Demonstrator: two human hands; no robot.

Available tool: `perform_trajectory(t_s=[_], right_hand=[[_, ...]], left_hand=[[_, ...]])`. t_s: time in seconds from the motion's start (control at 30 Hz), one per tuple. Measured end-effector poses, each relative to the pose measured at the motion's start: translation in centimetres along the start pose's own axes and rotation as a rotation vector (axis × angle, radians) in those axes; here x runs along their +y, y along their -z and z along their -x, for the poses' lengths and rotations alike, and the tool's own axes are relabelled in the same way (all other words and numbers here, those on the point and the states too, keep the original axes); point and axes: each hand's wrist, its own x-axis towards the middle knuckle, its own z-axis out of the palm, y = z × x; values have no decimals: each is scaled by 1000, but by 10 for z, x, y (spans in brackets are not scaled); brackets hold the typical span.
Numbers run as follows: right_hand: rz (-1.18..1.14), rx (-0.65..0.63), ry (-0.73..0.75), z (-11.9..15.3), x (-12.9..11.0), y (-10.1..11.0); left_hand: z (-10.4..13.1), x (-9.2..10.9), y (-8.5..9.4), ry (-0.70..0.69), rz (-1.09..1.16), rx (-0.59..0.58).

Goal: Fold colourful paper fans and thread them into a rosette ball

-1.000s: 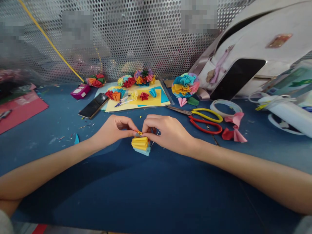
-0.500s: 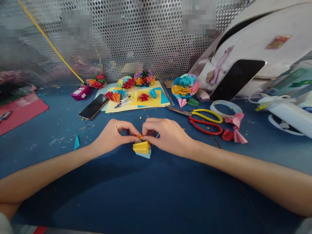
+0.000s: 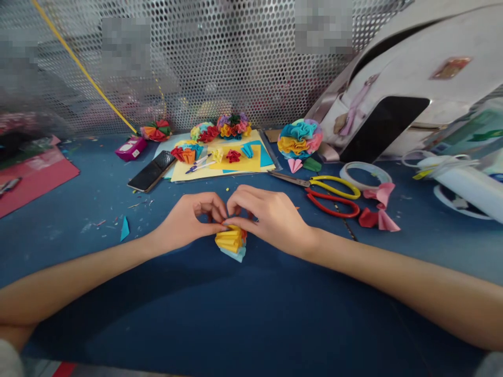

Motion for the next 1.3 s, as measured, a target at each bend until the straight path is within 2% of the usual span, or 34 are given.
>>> perform_trajectory(t_s=[0.13,0.23,0.57,0.83,1.3], right_hand=[[145,116,206,1,2,1],[212,153,265,1,2,2],[224,143,262,0,8,6],[267,140,301,-1,4,9],[312,140,309,0,1,8]], left_hand=[[-2,-2,1,-4,33,-9],[-3,-3,2,18,64,-10],[-4,-2,6,74,133,-32],[-2,2,6,-11,-34,-32],[4,11,4,-47,-172,-4]])
